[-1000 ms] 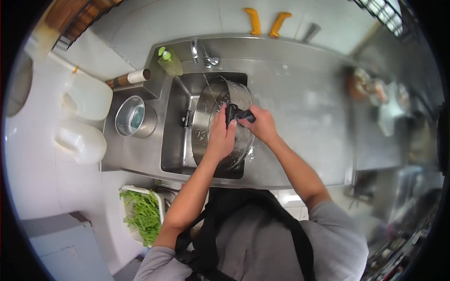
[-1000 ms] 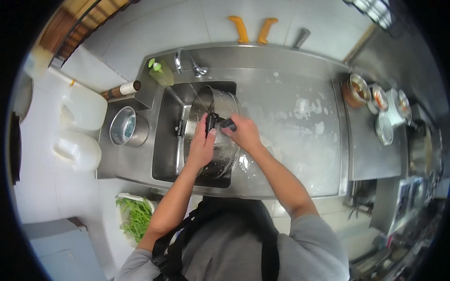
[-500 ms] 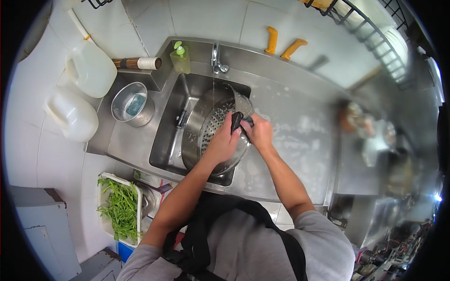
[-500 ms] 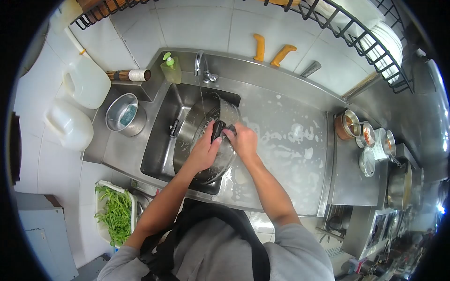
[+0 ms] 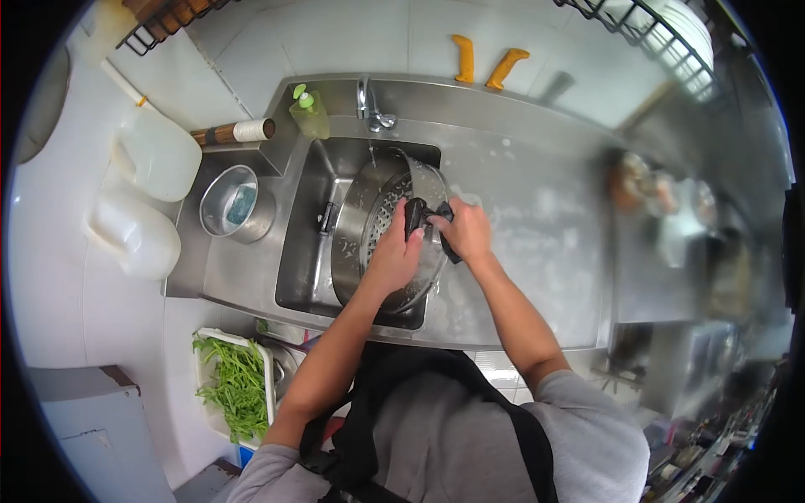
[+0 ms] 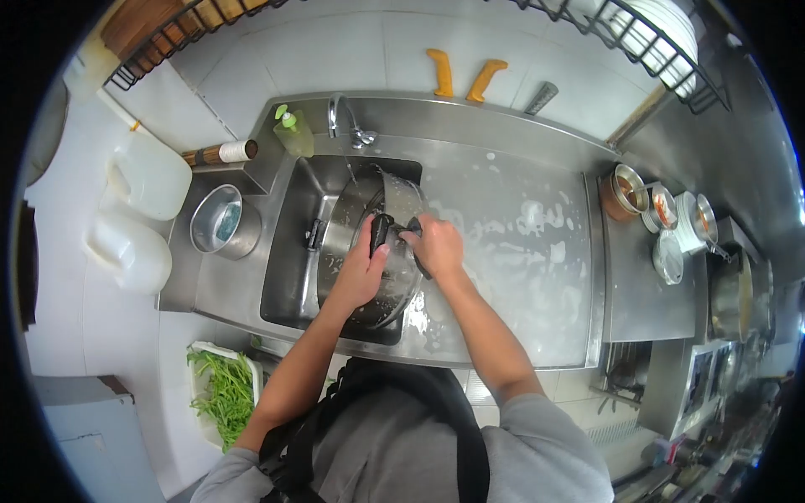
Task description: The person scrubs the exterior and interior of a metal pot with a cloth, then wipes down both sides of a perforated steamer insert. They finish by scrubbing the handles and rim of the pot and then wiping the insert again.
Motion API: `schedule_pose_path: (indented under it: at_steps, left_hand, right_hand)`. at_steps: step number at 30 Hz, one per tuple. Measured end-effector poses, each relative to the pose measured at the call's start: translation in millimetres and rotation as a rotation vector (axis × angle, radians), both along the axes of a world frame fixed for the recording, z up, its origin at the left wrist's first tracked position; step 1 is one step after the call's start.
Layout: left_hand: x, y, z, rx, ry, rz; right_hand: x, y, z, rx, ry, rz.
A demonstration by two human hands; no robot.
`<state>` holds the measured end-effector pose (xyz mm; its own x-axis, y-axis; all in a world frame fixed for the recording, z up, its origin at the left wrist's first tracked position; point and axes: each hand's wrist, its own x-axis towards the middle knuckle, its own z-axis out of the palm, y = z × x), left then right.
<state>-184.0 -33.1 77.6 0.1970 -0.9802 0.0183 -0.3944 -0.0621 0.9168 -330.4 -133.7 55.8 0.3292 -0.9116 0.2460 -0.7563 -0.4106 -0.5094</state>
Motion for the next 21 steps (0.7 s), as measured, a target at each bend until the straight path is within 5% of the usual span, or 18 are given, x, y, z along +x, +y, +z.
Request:
schedule_pose_path:
  at_steps: [8,12,14,18,21]
  left_hand:
    - [-2,1,5,0.019,-0.014,-0.009]
    - [2,-1,-5,-0.028,-0.059,-0.014]
    - [1,16,-8,-0.02,-0.062,-0.019]
    - [-2,24,5,0.063,-0.019,-0.024]
    - [-3,13,-3,0.008,-0.041,0.0]
  right_hand:
    - [16,11,-1,-0.046,-0.04,0.143]
    - [1,-12,-12,-0.072,0.019,0.077]
    - [-41,-38,-43,0.0,-0.084,-0.145]
    - [-62,-25,-10,0.073,-0.14,-0.208]
    - [-14,-6,12,0.054,-0.165,0.015]
